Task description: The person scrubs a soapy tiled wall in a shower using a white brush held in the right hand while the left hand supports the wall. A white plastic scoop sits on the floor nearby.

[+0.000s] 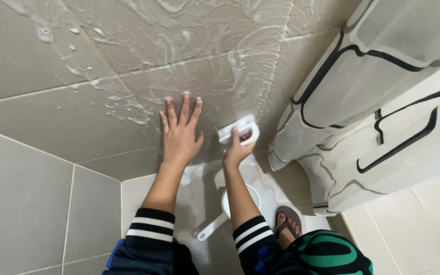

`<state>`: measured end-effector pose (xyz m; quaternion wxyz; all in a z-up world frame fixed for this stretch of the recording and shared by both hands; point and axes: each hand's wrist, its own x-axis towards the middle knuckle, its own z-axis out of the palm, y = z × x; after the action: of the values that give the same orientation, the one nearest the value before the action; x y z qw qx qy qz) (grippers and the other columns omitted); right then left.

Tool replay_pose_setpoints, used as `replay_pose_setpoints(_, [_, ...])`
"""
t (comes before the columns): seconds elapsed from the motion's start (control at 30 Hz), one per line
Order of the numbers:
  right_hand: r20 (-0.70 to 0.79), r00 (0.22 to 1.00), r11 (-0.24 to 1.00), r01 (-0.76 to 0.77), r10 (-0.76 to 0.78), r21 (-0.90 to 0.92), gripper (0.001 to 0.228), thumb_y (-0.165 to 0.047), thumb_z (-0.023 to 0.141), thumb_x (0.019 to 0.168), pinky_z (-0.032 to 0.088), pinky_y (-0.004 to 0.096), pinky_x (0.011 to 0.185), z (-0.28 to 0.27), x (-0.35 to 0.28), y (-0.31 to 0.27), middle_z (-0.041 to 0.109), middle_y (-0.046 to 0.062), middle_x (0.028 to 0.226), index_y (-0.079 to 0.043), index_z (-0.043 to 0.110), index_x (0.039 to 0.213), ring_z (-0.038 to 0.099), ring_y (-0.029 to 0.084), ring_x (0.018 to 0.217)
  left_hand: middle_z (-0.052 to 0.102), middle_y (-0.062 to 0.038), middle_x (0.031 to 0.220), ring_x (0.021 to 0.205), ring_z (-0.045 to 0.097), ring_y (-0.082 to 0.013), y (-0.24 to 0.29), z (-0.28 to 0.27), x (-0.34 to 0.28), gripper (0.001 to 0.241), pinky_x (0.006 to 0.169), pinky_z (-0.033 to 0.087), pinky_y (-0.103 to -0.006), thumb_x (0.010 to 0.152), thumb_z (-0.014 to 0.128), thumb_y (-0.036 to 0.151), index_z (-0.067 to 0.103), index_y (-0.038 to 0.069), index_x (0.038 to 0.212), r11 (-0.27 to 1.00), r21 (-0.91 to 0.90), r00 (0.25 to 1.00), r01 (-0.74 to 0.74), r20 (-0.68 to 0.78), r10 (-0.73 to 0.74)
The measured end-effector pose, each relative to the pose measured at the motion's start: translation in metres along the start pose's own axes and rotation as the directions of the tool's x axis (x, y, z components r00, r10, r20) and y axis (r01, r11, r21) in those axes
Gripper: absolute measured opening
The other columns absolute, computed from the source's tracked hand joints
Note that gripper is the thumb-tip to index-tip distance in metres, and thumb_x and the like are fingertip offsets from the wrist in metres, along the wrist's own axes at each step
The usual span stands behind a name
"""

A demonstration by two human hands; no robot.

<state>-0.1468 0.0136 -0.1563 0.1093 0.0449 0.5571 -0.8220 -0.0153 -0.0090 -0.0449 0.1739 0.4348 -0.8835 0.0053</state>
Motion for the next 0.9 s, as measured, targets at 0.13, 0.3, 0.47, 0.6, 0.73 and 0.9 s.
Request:
replay_pose_setpoints(0.13, [-0.079, 0.994, 0.994, -0.068, 0.075, 0.088, 0.051, -0.021, 0.093, 0.079, 0.057, 0.031, 0.065, -0.009, 0.032, 0.001, 0.053, 0.003, 0.089, -0.008, 0.054, 0.108, 0.058, 0.015, 0.079, 0.001, -0.005, 0.170, 0.149, -0.012, -0.0473, -0.003, 0.001, -0.001, 0.098, 0.117, 0.008, -0.0677, 0.078, 0.076, 0.019, 0.025, 0.027, 0.162, 1.000, 0.005, 1.000, -0.006, -0.001, 0.006])
replay_pose_setpoints(0.3, [-0.061, 0.990, 0.991, -0.129, 0.127, -0.038, 0.050, -0.019, 0.095, 0.073, 0.052, 0.028, 0.056, -0.009, 0.013, 0.020, 0.056, 0.005, 0.082, -0.006, 0.055, 0.100, 0.059, 0.015, 0.071, 0.000, -0.004, 0.170, 0.148, -0.015, -0.0460, -0.002, 0.000, 0.000, 0.098, 0.118, 0.006, -0.0668, 0.079, 0.075, 0.017, 0.024, 0.028, 0.162, 1.000, -0.003, 1.000, -0.001, 0.013, 0.001])
replay_pose_setpoints(0.47, [0.057, 0.996, 0.997, 0.073, -0.072, -0.011, 0.057, -0.015, 0.096, 0.071, 0.053, 0.029, 0.076, 0.000, 0.006, 0.002, 0.061, 0.008, 0.098, -0.004, 0.058, 0.112, 0.060, 0.016, 0.090, -0.002, -0.005, 0.170, 0.148, -0.018, -0.0438, 0.001, -0.003, 0.000, 0.096, 0.118, 0.002, -0.0654, 0.081, 0.074, 0.014, 0.024, 0.026, 0.162, 0.999, -0.036, 1.000, 0.004, 0.010, -0.003])
replay_pose_setpoints(0.6, [0.037, 0.996, 0.996, 0.086, -0.085, -0.018, 0.067, -0.012, 0.096, 0.074, 0.050, 0.036, 0.094, -0.011, 0.017, 0.002, 0.061, 0.012, 0.115, -0.004, 0.058, 0.128, 0.058, 0.021, 0.103, 0.002, -0.005, 0.170, 0.150, -0.010, -0.0455, -0.002, -0.012, -0.006, 0.094, 0.118, 0.006, -0.0668, 0.080, 0.073, 0.016, 0.026, 0.024, 0.161, 0.999, -0.046, 1.000, -0.017, 0.013, 0.018])
replay_pose_setpoints(0.73, [0.203, 0.973, 0.993, 0.113, -0.114, 0.019, 0.069, -0.005, 0.088, 0.081, 0.042, 0.046, 0.109, -0.005, -0.031, 0.008, 0.056, 0.025, 0.131, 0.005, 0.050, 0.137, 0.054, 0.034, 0.126, 0.005, -0.007, 0.170, 0.151, -0.006, -0.0469, -0.010, -0.016, -0.012, 0.095, 0.117, 0.010, -0.0673, 0.078, 0.074, 0.021, 0.028, 0.023, 0.161, 1.000, -0.010, 1.000, -0.020, -0.014, 0.019])
replay_pose_setpoints(0.9, [0.481, 0.784, 0.903, 0.428, -0.392, 0.039, 0.053, -0.005, 0.086, 0.083, 0.051, 0.046, 0.102, 0.021, -0.034, -0.022, 0.067, 0.015, 0.119, -0.003, 0.056, 0.127, 0.065, 0.027, 0.117, 0.008, -0.009, 0.169, 0.149, -0.002, -0.0506, -0.021, -0.023, -0.020, 0.093, 0.115, 0.016, -0.0693, 0.077, 0.075, 0.024, 0.032, 0.022, 0.159, 1.000, -0.019, 0.998, 0.010, -0.066, -0.011])
